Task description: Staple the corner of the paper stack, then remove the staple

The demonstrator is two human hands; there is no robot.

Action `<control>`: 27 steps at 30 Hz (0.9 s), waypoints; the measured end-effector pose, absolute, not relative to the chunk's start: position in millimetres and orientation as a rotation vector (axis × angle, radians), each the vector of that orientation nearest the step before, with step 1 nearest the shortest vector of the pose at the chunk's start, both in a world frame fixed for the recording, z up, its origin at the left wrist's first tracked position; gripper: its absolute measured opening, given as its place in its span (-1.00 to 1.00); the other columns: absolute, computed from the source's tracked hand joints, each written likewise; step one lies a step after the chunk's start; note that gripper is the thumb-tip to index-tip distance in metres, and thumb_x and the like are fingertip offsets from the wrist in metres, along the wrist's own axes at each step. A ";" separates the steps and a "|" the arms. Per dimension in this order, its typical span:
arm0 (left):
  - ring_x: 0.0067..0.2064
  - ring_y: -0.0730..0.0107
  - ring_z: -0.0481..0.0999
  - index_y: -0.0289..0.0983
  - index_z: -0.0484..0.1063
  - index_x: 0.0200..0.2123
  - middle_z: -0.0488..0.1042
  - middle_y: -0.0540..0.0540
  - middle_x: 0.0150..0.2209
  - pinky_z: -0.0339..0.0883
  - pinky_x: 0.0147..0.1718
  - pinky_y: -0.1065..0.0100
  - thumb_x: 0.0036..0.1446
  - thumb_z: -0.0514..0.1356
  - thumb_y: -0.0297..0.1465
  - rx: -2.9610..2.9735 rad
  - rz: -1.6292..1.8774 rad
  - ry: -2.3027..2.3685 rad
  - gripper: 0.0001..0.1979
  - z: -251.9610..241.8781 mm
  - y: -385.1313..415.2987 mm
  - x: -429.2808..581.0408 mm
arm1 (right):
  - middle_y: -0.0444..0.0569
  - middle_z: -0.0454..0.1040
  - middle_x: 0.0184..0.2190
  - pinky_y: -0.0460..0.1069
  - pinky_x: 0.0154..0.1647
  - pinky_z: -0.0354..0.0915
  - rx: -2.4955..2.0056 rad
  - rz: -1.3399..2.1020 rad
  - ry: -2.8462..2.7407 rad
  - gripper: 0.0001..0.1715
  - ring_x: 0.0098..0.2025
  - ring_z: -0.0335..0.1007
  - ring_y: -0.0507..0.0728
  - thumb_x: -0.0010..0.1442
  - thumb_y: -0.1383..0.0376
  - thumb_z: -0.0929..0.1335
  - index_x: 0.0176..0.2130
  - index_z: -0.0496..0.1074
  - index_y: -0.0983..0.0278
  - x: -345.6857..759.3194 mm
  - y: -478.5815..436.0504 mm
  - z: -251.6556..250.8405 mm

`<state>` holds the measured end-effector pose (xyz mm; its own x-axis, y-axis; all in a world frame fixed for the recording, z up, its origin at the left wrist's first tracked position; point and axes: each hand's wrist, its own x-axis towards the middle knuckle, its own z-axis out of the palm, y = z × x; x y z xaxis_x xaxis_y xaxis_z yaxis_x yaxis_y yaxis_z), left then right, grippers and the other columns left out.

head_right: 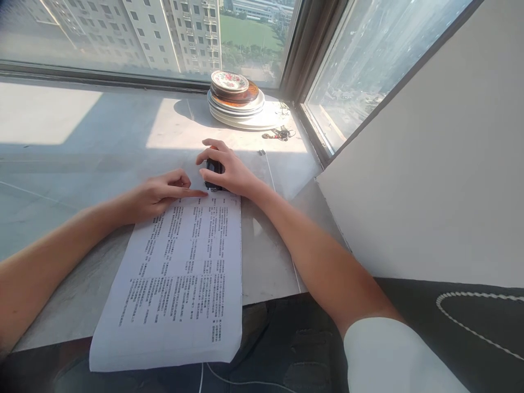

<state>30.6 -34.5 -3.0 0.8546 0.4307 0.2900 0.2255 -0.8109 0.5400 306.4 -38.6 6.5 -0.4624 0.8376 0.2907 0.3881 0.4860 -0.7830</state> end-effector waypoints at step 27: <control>-0.16 0.27 0.45 0.04 0.64 0.25 0.43 -0.13 -0.15 0.47 -0.03 0.26 0.52 0.11 -0.40 2.504 0.555 0.467 -0.58 -1.7 -33.2 29.7 | 0.03 0.23 0.48 0.37 0.56 0.08 -1.023 0.814 -2.065 -0.70 0.54 0.07 0.39 0.29 0.09 0.40 -0.01 0.54 0.10 305.3 -38.5 6.0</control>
<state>29.7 -33.2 -1.7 0.8560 0.4287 0.2889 0.2118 -0.8006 0.5605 305.3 -38.5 6.0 -0.4570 0.8386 0.2964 0.4112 0.4947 -0.7656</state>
